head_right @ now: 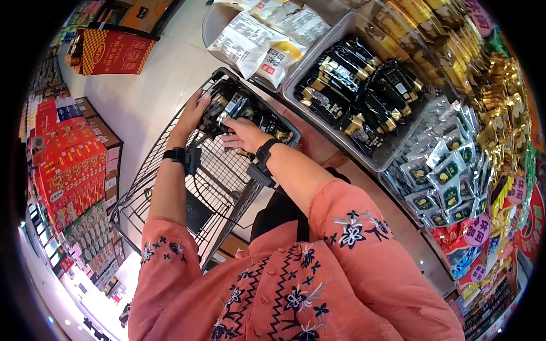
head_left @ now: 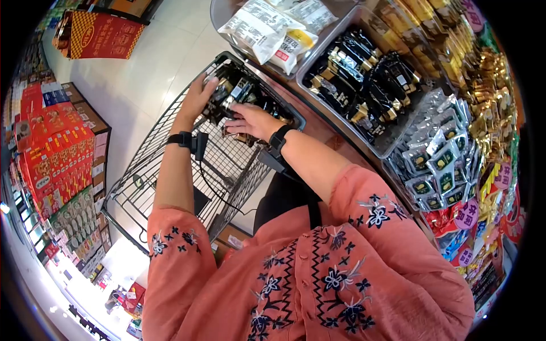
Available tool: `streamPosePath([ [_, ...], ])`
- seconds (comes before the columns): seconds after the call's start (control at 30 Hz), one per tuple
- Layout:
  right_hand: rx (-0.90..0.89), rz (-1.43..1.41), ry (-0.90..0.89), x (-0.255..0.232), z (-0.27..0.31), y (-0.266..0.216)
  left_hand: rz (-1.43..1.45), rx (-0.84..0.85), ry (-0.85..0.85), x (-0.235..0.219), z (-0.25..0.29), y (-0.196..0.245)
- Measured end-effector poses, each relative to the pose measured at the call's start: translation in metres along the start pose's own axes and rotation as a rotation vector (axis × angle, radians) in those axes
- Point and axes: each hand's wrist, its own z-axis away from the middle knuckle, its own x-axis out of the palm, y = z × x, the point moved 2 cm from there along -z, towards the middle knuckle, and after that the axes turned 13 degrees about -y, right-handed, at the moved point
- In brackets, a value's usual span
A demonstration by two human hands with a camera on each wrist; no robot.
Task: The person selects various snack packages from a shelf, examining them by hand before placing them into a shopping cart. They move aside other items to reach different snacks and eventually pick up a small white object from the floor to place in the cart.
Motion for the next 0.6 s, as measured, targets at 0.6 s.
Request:
streamPosePath([
  [0.6, -0.014, 0.168, -0.185, -0.035, 0.046, -0.014, -0.122, 0.014, 0.394, 0.076, 0.013, -0.051],
])
